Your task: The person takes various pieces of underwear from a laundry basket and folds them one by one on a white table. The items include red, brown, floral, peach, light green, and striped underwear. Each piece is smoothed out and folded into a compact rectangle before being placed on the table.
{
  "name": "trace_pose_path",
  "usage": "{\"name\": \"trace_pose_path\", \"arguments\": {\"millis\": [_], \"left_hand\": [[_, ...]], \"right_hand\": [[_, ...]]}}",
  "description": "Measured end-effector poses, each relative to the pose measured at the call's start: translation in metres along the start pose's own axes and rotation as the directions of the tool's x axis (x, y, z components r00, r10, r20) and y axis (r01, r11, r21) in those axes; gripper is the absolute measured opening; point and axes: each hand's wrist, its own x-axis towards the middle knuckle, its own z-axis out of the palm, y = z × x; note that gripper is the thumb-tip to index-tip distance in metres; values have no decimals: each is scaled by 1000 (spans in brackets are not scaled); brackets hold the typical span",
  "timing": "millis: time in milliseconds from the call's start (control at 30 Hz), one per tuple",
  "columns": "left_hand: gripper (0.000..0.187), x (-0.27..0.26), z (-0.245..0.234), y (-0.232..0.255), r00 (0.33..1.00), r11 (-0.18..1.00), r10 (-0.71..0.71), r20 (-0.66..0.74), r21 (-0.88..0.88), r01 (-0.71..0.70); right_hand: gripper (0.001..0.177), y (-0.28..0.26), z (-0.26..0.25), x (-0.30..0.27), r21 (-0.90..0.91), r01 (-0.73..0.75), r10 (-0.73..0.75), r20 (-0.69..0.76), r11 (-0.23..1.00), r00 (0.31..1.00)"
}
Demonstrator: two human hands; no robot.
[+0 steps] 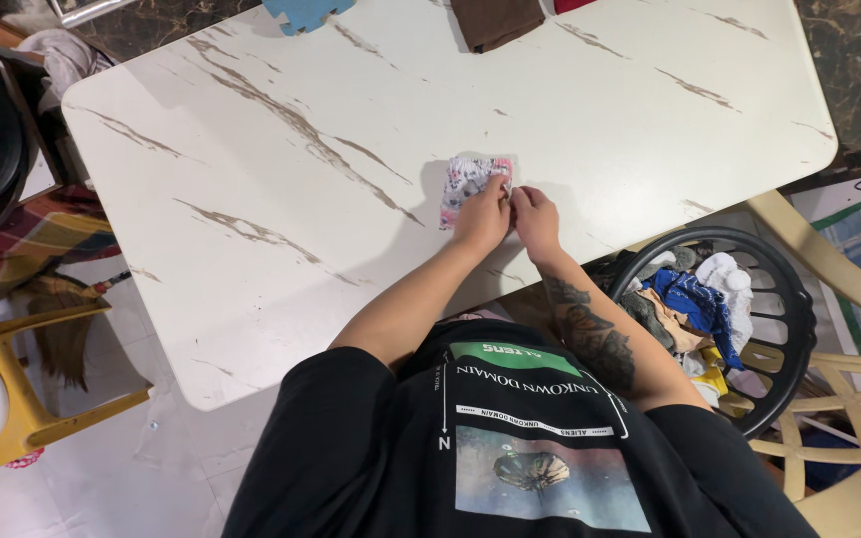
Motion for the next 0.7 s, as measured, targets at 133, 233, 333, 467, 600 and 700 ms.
{"name": "trace_pose_path", "arguments": {"millis": [133, 233, 333, 467, 600, 700], "left_hand": [[30, 2, 1, -14, 954, 914, -299, -32, -298, 276], [42, 5, -22, -8, 868, 510, -456, 195, -742, 434], [57, 7, -50, 1, 771, 167, -511, 379, -837, 522], [55, 2, -83, -5, 751, 106, -515, 412, -839, 533], [50, -12, -97, -14, 815, 666, -554, 169, -498, 555], [53, -27, -100, -16, 908, 906, -418, -38, 50, 420]], "right_hand": [[31, -22, 12, -3, -249, 0, 20, 80, 968, 997], [26, -53, 23, -16, -225, 41, -14, 120, 974, 993], [20, -89, 21, -35, -248, 346, -310, 170, 905, 935], [14, -115, 5, -57, -544, 829, -791, 560, -126, 247], [22, -94, 1, -77, -428, 882, -665, 720, -198, 200], [21, -63, 4, -80, -431, 902, -687, 654, 5, 316]]}}
